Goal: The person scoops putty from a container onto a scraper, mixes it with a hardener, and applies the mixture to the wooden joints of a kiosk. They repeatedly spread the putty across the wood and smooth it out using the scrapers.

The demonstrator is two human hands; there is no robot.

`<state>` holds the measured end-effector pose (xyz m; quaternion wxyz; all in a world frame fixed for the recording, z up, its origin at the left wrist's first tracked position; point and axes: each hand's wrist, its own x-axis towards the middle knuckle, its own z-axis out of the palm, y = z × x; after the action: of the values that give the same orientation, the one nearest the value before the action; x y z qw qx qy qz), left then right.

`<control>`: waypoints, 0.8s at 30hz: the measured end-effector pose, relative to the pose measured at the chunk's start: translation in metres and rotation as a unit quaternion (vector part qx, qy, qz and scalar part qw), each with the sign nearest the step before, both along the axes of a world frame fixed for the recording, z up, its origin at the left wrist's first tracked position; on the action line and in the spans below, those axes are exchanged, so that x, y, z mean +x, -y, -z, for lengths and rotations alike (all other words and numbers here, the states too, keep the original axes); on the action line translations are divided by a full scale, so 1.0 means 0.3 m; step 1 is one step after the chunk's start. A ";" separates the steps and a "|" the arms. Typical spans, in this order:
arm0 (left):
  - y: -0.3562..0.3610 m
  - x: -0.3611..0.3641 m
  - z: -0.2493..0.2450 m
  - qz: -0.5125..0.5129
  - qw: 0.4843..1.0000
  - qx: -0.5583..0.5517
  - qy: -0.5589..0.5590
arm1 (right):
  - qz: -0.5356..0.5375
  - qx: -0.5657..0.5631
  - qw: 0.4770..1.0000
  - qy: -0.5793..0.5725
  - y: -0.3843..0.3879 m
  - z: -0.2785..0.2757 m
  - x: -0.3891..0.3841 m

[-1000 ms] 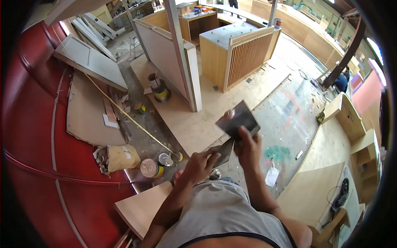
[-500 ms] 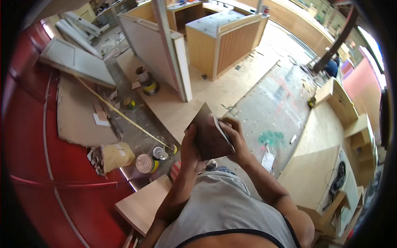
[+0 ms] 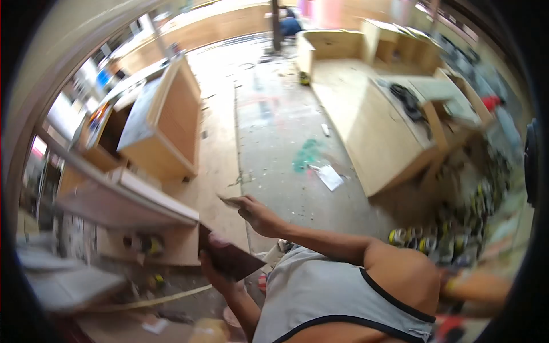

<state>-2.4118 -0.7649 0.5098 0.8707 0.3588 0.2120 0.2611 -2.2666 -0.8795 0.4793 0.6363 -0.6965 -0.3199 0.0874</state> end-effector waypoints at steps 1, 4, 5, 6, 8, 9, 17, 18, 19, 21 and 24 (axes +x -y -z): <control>0.011 0.028 -0.025 0.002 0.999 -0.023 0.034 | 0.013 0.207 0.962 -0.175 -0.011 0.070 -0.002; -0.005 0.069 0.016 -0.006 0.988 0.148 -0.033 | -0.103 0.277 0.783 -0.547 0.169 0.027 -0.057; 0.015 0.082 0.007 -0.010 0.939 0.330 -0.092 | -0.160 0.225 0.755 -0.594 0.246 -0.076 -0.097; 0.048 0.102 0.000 -0.013 0.855 0.499 -0.138 | -0.174 0.230 0.751 -0.593 0.225 -0.009 -0.120; 0.102 0.103 0.065 -0.002 0.945 0.313 0.090 | -0.232 0.245 0.697 -0.632 0.235 -0.058 -0.156; 0.107 0.100 0.072 0.085 0.983 0.151 0.053 | -0.095 0.281 0.707 -0.642 0.185 -0.048 -0.152; 0.187 0.130 0.055 0.150 0.988 0.035 -0.033 | 0.259 0.177 0.949 -0.013 0.253 -0.011 -0.147; 0.179 0.143 0.067 0.123 0.991 0.044 -0.024 | 0.189 0.087 0.966 0.157 0.273 -0.009 -0.169; 0.160 0.153 0.082 0.126 0.991 0.044 -0.016 | 0.098 -0.075 0.969 0.214 0.295 0.056 -0.147; 0.132 0.146 0.064 0.124 0.991 0.045 -0.013 | 0.116 -0.096 0.977 0.154 0.303 0.128 -0.148; 0.081 0.169 0.077 0.094 0.995 -0.004 0.021 | 0.218 0.064 0.954 -0.197 0.309 0.059 -0.101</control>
<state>-2.3612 -0.7893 0.4865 0.8969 0.3684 0.1601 0.1846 -2.2969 -0.9723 0.4616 0.7335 -0.6761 -0.0332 0.0617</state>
